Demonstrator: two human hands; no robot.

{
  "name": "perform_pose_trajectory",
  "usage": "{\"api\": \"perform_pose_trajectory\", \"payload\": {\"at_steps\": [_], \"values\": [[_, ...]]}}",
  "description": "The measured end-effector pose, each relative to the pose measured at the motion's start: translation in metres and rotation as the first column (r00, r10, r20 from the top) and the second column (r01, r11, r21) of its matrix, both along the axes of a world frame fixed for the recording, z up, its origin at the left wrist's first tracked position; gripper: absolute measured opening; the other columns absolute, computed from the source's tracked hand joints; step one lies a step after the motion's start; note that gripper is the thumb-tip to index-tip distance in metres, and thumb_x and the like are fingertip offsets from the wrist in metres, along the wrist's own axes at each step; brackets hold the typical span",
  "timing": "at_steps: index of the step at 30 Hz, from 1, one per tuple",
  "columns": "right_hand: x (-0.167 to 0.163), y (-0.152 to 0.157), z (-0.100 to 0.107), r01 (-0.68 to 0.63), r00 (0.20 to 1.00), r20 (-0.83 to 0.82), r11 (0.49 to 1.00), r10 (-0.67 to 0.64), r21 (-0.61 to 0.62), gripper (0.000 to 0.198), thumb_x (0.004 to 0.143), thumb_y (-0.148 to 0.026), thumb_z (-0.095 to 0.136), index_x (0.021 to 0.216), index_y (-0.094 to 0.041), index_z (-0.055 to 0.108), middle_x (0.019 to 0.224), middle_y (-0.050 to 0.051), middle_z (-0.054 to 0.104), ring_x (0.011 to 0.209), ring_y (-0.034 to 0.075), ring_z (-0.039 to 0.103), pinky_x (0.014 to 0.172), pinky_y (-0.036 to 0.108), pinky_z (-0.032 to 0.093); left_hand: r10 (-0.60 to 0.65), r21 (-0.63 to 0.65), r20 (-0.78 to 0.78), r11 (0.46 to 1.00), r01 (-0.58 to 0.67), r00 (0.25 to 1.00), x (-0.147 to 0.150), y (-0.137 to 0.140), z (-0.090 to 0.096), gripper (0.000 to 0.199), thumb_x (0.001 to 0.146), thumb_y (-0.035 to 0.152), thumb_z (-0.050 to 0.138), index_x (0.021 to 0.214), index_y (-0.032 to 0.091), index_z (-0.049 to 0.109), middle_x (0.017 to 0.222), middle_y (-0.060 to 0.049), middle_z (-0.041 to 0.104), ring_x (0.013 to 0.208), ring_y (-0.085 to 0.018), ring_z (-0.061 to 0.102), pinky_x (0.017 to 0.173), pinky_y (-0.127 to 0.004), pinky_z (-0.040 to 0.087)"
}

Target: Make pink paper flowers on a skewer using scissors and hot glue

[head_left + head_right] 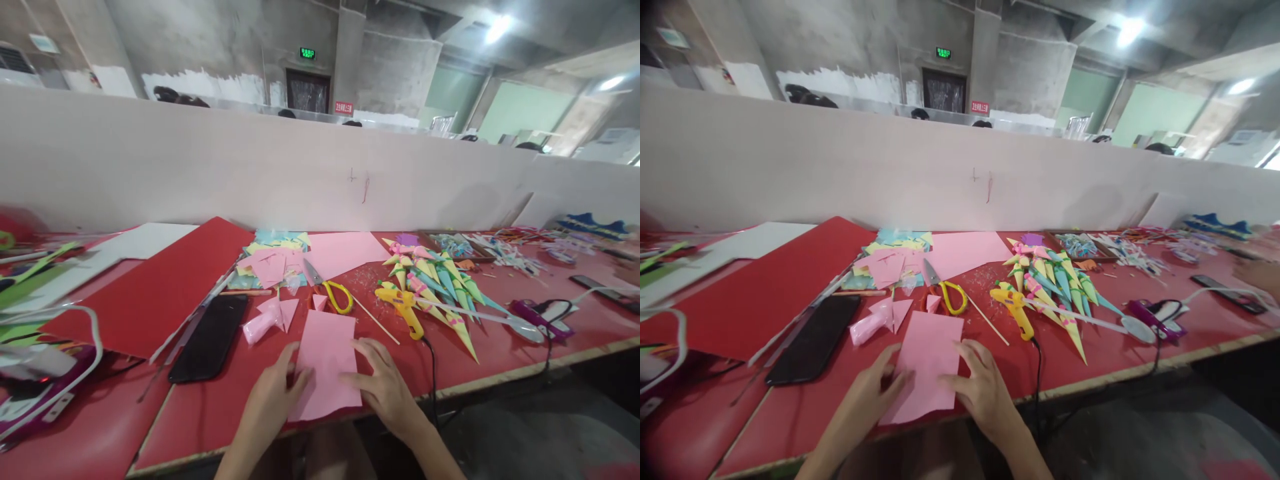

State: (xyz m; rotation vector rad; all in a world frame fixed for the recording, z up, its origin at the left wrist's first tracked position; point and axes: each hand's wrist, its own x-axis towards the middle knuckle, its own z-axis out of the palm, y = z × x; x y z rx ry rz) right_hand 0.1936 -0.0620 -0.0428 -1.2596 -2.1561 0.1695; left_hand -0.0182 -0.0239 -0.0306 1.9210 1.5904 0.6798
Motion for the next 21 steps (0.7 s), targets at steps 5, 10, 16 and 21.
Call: {"api": "perform_pose_trajectory", "payload": {"at_steps": [5,10,16,21], "values": [[0.013,0.003,-0.008,-0.052,0.997,0.046,0.991,0.058,-0.123,0.044,0.074,0.000,0.043,0.097,-0.029,0.066,0.114,0.007,0.057,0.107,0.022,0.049,0.088,0.038,0.043,-0.003,0.100,-0.079,0.995,0.011,0.997,-0.018,-0.006,-0.017,0.044,0.076,0.028,0.046,0.119,0.022,0.043,0.088,-0.003,0.064,0.081,-0.019,0.061,0.071,-0.031,0.048],[0.013,0.000,-0.002,-0.104,0.970,-0.236,0.973,0.053,-0.206,0.033,0.080,-0.009,0.043,0.097,-0.024,0.066,0.100,0.007,0.064,0.096,0.019,0.057,0.084,0.033,0.045,-0.224,0.101,0.095,0.971,0.215,0.970,-0.027,-0.019,-0.003,0.041,0.078,0.035,0.049,0.118,0.026,0.047,0.120,-0.006,0.054,0.112,-0.022,0.049,0.094,-0.036,0.040],[0.004,0.007,0.023,0.082,0.802,-0.549,0.954,-0.235,-0.289,0.026,0.085,-0.029,0.044,0.089,-0.017,0.066,0.082,0.006,0.068,0.080,0.020,0.063,0.073,0.028,0.050,-0.254,0.044,0.185,0.967,0.250,0.949,-0.016,-0.021,0.010,0.046,0.070,0.044,0.058,0.109,0.020,0.055,0.111,-0.009,0.060,0.100,-0.026,0.054,0.086,-0.035,0.044],[0.000,0.016,0.019,0.243,0.828,-0.502,0.967,-0.249,-0.079,0.038,0.087,-0.014,0.031,0.121,-0.018,0.046,0.110,0.010,0.058,0.104,0.020,0.053,0.086,0.035,0.046,-0.125,-0.124,0.293,0.978,0.168,0.948,0.000,-0.010,0.012,0.043,0.079,0.051,0.039,0.059,0.016,0.052,0.057,0.001,0.053,0.058,-0.015,0.048,0.055,-0.023,0.040]]}}
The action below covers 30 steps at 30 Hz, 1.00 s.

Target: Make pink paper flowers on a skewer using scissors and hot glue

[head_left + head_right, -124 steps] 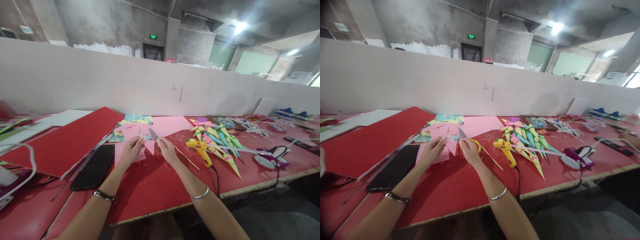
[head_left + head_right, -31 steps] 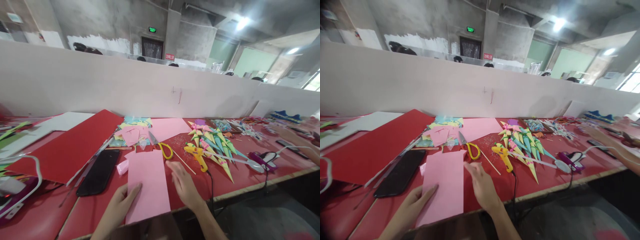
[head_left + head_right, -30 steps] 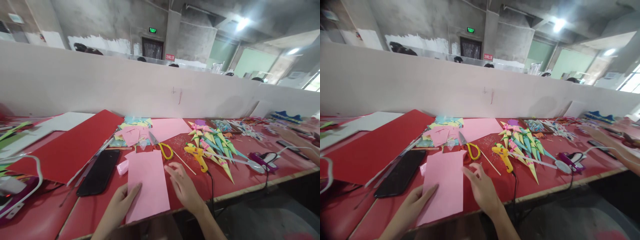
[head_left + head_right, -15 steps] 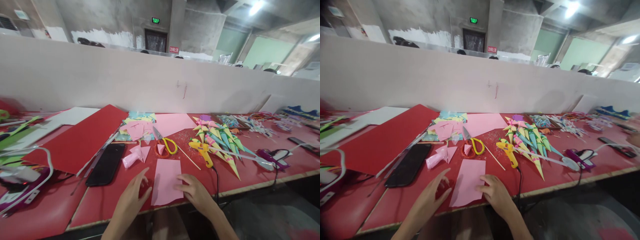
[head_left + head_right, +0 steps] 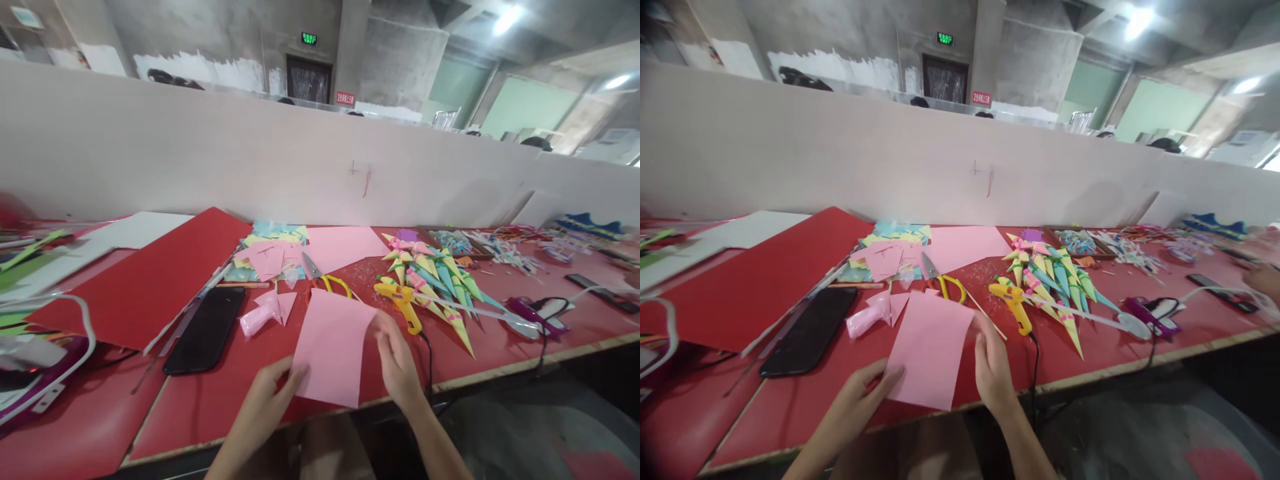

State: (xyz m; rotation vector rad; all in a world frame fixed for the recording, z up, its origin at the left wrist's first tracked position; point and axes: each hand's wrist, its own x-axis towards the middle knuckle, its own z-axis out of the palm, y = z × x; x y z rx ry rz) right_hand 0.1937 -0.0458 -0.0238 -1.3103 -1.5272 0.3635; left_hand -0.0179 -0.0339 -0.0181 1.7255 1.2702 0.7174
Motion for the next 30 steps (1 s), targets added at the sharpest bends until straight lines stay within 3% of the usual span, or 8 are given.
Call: {"api": "perform_pose_trajectory", "payload": {"at_steps": [4,8,12,15,18,20,26,30], "values": [[0.002,-0.009,-0.013,-0.034,0.900,0.431,0.975,-0.066,0.220,0.052,0.080,-0.001,0.033,0.122,-0.029,0.046,0.130,0.007,0.040,0.125,0.023,0.030,0.096,0.045,0.035,0.024,-0.130,0.078,0.991,-0.014,0.997,0.003,0.004,0.003,0.047,0.075,0.057,0.039,0.055,0.016,0.046,0.049,0.004,0.041,0.050,-0.012,0.041,0.049,-0.022,0.034],[0.004,-0.018,-0.018,-0.200,0.789,0.612,0.964,0.050,0.178,0.043,0.079,-0.002,0.040,0.103,-0.031,0.061,0.118,0.007,0.052,0.112,0.022,0.044,0.088,0.040,0.042,-0.077,-0.081,-0.001,0.994,0.077,0.997,0.004,-0.001,-0.002,0.042,0.081,0.049,0.035,0.065,0.016,0.054,0.057,0.001,0.053,0.057,-0.015,0.050,0.054,-0.024,0.040],[0.012,-0.013,-0.026,-0.359,0.754,0.597,0.933,0.275,0.024,0.035,0.079,-0.003,0.043,0.093,-0.025,0.066,0.097,0.006,0.065,0.091,0.017,0.056,0.077,0.032,0.047,0.084,0.240,-0.267,0.971,-0.018,0.960,0.004,0.004,-0.011,0.031,0.082,0.038,0.040,0.104,0.020,0.052,0.087,-0.004,0.064,0.077,-0.020,0.058,0.068,-0.030,0.046],[0.021,-0.007,-0.029,-0.409,0.744,0.512,0.899,0.429,-0.158,0.037,0.078,-0.001,0.042,0.096,-0.024,0.066,0.106,0.005,0.063,0.099,0.016,0.055,0.086,0.032,0.043,-0.020,0.436,-0.427,0.871,0.225,0.904,0.001,0.017,-0.012,0.044,0.080,0.035,0.045,0.122,0.022,0.043,0.118,-0.008,0.055,0.107,-0.024,0.050,0.088,-0.037,0.041],[0.029,-0.004,-0.024,-0.400,0.736,0.449,0.861,0.506,-0.314,0.036,0.076,-0.007,0.049,0.101,-0.027,0.064,0.119,0.004,0.056,0.113,0.018,0.047,0.099,0.042,0.029,-0.273,0.349,-0.566,0.775,0.526,0.778,-0.004,0.029,-0.010,0.054,0.079,0.042,0.050,0.129,0.027,0.036,0.131,-0.003,0.046,0.119,-0.023,0.039,0.097,-0.038,0.034],[0.033,-0.004,-0.018,-0.378,0.738,0.422,0.840,0.527,-0.388,0.033,0.076,-0.013,0.054,0.101,-0.031,0.064,0.127,0.003,0.050,0.120,0.022,0.039,0.102,0.050,0.018,-0.330,0.286,-0.621,0.749,0.597,0.711,-0.006,0.033,-0.011,0.060,0.078,0.049,0.048,0.132,0.029,0.031,0.135,-0.001,0.041,0.124,-0.024,0.033,0.100,-0.041,0.031],[0.040,0.000,-0.012,-0.466,0.720,0.266,0.731,0.641,-0.499,0.017,0.083,-0.030,0.051,0.090,-0.029,0.067,0.109,0.002,0.062,0.109,0.018,0.049,0.102,0.044,0.016,-0.284,0.244,-0.670,0.788,0.565,0.685,-0.008,0.030,-0.016,0.059,0.083,0.050,0.038,0.135,0.029,0.022,0.141,0.002,0.029,0.129,-0.025,0.023,0.104,-0.044,0.023],[0.031,0.009,-0.014,-0.444,0.770,0.285,0.800,0.571,-0.404,0.020,0.085,-0.030,0.048,0.079,-0.022,0.065,0.091,0.001,0.065,0.090,0.014,0.055,0.096,0.037,0.025,-0.292,0.233,-0.630,0.813,0.533,0.720,-0.008,0.030,-0.015,0.063,0.079,0.054,0.042,0.134,0.028,0.025,0.141,0.002,0.031,0.128,-0.024,0.025,0.104,-0.043,0.023]]}}
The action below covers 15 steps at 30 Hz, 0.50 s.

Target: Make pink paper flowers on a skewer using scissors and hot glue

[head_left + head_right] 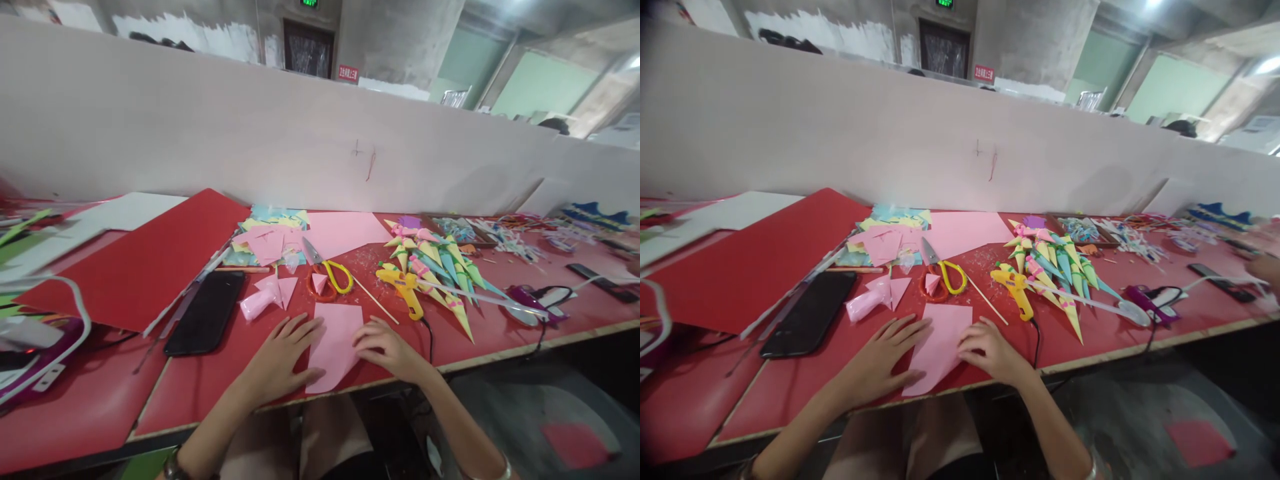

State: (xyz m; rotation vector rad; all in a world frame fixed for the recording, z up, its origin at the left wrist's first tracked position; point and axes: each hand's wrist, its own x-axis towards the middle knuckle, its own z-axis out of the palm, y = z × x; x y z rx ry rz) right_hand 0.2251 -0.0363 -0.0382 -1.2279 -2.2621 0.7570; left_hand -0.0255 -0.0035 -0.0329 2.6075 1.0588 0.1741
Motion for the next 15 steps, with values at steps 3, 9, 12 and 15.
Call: {"api": "perform_pose_trajectory", "payload": {"at_steps": [3,9,12,15], "values": [[-0.012,0.009,-0.003,0.043,0.999,0.011,0.994,-0.045,0.097,0.021,0.086,-0.028,0.047,0.074,-0.019,0.062,0.080,0.002,0.061,0.078,0.014,0.054,0.080,0.030,0.036,0.040,-0.019,0.052,0.999,-0.039,0.998,0.001,0.002,0.002,0.062,0.076,0.053,0.047,0.131,0.027,0.033,0.137,-0.001,0.038,0.126,-0.024,0.030,0.102,-0.041,0.026],[-0.035,0.030,0.000,-0.023,0.972,0.232,0.979,-0.025,0.202,0.021,0.085,-0.026,0.048,0.073,-0.017,0.062,0.075,0.003,0.057,0.073,0.014,0.052,0.065,0.025,0.038,0.126,-0.059,0.112,0.991,-0.120,0.986,0.004,0.003,0.001,0.070,0.068,0.042,0.061,0.130,0.023,0.034,0.131,-0.006,0.045,0.120,-0.025,0.037,0.099,-0.041,0.031],[-0.043,0.036,0.003,-0.031,0.952,0.302,0.969,-0.046,0.244,0.019,0.085,-0.027,0.048,0.074,-0.017,0.061,0.075,0.002,0.058,0.072,0.014,0.052,0.065,0.025,0.038,0.149,-0.042,0.113,0.988,-0.145,0.982,0.005,0.002,-0.001,0.074,0.067,0.046,0.061,0.131,0.022,0.032,0.129,-0.009,0.046,0.118,-0.026,0.038,0.097,-0.043,0.032],[-0.049,0.038,0.002,0.008,0.940,0.325,0.960,-0.102,0.279,0.019,0.085,-0.029,0.049,0.075,-0.017,0.061,0.073,0.002,0.059,0.072,0.015,0.054,0.063,0.025,0.038,0.144,-0.024,0.107,0.990,-0.142,0.984,0.004,0.001,-0.004,0.074,0.068,0.047,0.060,0.131,0.023,0.031,0.129,-0.009,0.046,0.118,-0.026,0.038,0.097,-0.043,0.032]]}}
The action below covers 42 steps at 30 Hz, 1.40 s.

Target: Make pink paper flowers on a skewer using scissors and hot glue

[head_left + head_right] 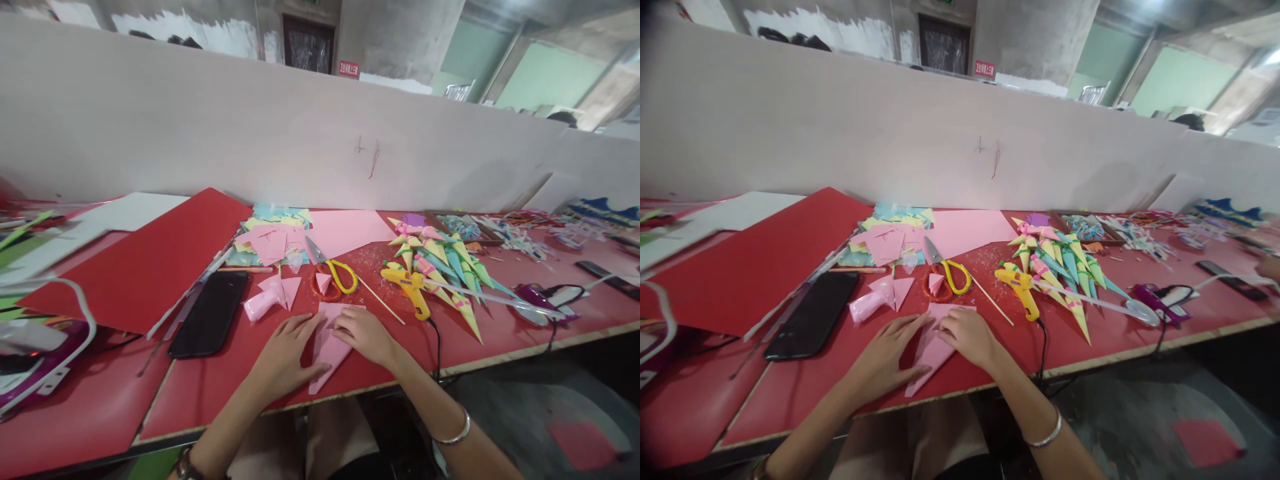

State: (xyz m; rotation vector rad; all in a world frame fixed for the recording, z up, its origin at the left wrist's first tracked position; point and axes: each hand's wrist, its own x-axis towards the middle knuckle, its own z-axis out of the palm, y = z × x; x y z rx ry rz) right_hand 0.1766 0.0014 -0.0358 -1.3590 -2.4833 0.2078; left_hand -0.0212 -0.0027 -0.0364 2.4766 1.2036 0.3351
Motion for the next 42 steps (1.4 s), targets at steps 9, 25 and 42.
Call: {"api": "perform_pose_trajectory", "payload": {"at_steps": [9,25,42], "values": [[-0.008,0.000,-0.001,0.081,0.997,0.004,0.997,-0.081,0.013,0.018,0.084,-0.030,0.050,0.075,-0.019,0.061,0.073,0.001,0.063,0.070,0.015,0.057,0.061,0.024,0.037,0.018,-0.004,0.000,1.000,-0.018,1.000,-0.001,0.001,-0.002,0.074,0.071,0.046,0.058,0.133,0.021,0.027,0.131,-0.009,0.044,0.118,-0.025,0.039,0.098,-0.042,0.031],[-0.016,0.003,-0.001,0.196,0.980,0.026,0.980,-0.195,-0.027,0.016,0.083,-0.027,0.050,0.072,-0.019,0.058,0.076,0.002,0.063,0.074,0.016,0.058,0.061,0.025,0.036,0.026,-0.020,0.018,0.999,-0.026,0.999,0.000,0.001,-0.002,0.076,0.069,0.043,0.060,0.133,0.022,0.024,0.133,-0.009,0.042,0.119,-0.027,0.039,0.098,-0.042,0.032],[-0.018,0.004,-0.004,0.225,0.974,0.026,0.974,-0.225,-0.025,0.015,0.084,-0.024,0.049,0.073,-0.019,0.058,0.078,0.003,0.064,0.076,0.017,0.058,0.065,0.026,0.037,-0.037,-0.036,0.060,0.999,0.040,0.997,-0.008,0.005,-0.006,0.080,0.065,0.049,0.061,0.132,0.021,0.027,0.135,-0.012,0.039,0.121,-0.028,0.037,0.098,-0.045,0.033]]}}
